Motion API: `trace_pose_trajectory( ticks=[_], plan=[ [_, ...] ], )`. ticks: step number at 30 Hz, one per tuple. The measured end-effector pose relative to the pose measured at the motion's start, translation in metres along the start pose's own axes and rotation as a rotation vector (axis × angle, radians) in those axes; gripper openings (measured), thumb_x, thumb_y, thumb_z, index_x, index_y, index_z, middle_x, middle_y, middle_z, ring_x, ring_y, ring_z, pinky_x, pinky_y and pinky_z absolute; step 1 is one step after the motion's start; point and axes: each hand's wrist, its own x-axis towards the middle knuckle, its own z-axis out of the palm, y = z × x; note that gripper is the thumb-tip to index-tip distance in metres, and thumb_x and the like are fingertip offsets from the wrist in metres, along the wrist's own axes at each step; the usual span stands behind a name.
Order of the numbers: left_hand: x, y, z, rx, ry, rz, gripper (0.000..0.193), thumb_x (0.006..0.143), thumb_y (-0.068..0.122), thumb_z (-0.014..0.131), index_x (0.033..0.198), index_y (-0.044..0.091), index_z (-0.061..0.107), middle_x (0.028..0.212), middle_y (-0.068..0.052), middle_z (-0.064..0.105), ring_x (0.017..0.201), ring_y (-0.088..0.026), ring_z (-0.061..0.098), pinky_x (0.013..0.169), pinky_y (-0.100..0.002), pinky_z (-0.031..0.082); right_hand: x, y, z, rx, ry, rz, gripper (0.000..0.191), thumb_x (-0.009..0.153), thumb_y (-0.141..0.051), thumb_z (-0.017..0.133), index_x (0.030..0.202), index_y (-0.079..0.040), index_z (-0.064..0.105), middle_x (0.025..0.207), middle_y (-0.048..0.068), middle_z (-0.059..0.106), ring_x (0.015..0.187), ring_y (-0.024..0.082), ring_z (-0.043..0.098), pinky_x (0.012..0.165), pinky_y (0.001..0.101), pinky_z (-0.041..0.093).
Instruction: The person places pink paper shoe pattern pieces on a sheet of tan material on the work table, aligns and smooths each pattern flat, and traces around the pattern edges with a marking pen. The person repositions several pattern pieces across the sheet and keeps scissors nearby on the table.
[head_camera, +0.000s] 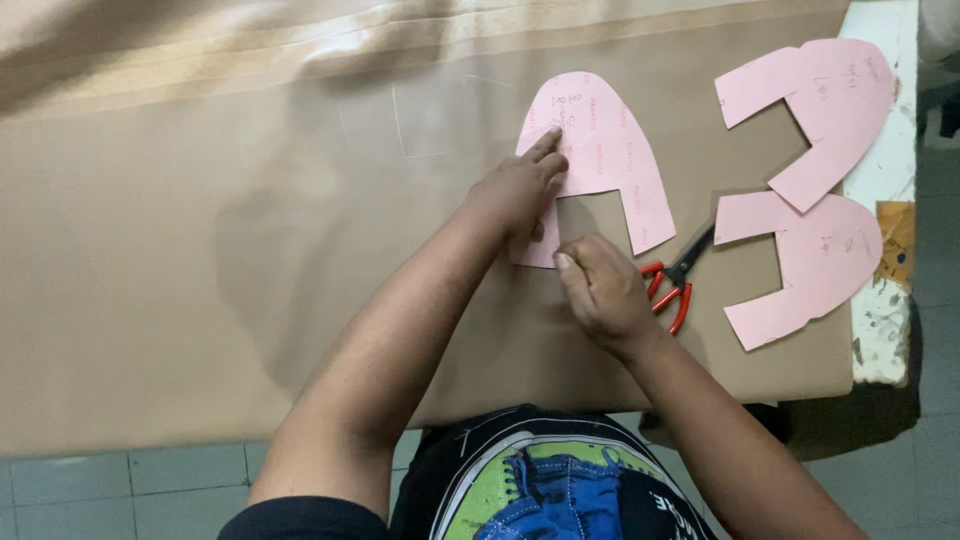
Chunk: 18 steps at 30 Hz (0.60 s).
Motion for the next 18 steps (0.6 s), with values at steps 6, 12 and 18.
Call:
trace_pose_trajectory(
  ticks=[6, 12, 18],
  plan=[
    [-0.063, 0.035, 0.040, 0.054, 0.334, -0.275, 0.084, 0.081, 0.022, 0.081, 0.148, 0.010, 0.033, 0.154, -0.016, 0.030, 0.134, -0.042, 0.040, 0.108, -0.050, 0.043, -0.060, 0.028, -0.040, -0.296, -0.054, 0.274, 0.037, 0.091, -0.015, 0.063, 0.128, -0.010, 0.065, 0.131, 0.014, 0.060, 0.111, 0.033, 0.064, 0.089, 0.0438, 0.054],
    [-0.072, 0.083, 0.054, -0.006, 0.311, -0.518, 0.104, 0.078, 0.034, 0.086, 0.153, 0.014, 0.017, 0.151, -0.023, 0.015, 0.125, -0.047, 0.037, 0.103, -0.057, 0.039, -0.105, 0.068, -0.032, -0.345, 0.047, 0.091, 0.041, 0.092, -0.023, 0.069, 0.132, -0.013, 0.067, 0.144, 0.014, 0.055, 0.129, 0.035, 0.059, 0.103, 0.0425, 0.051],
    [-0.075, 0.083, 0.058, -0.219, 0.458, -0.597, 0.107, 0.075, 0.026, 0.084, 0.157, 0.015, 0.015, 0.145, -0.023, 0.038, 0.124, -0.043, 0.051, 0.106, -0.048, 0.045, -0.116, 0.087, -0.031, -0.252, 0.078, 0.031, 0.041, 0.093, -0.023, 0.069, 0.133, -0.012, 0.067, 0.144, 0.015, 0.055, 0.132, 0.037, 0.056, 0.108, 0.0448, 0.048]
  ],
)
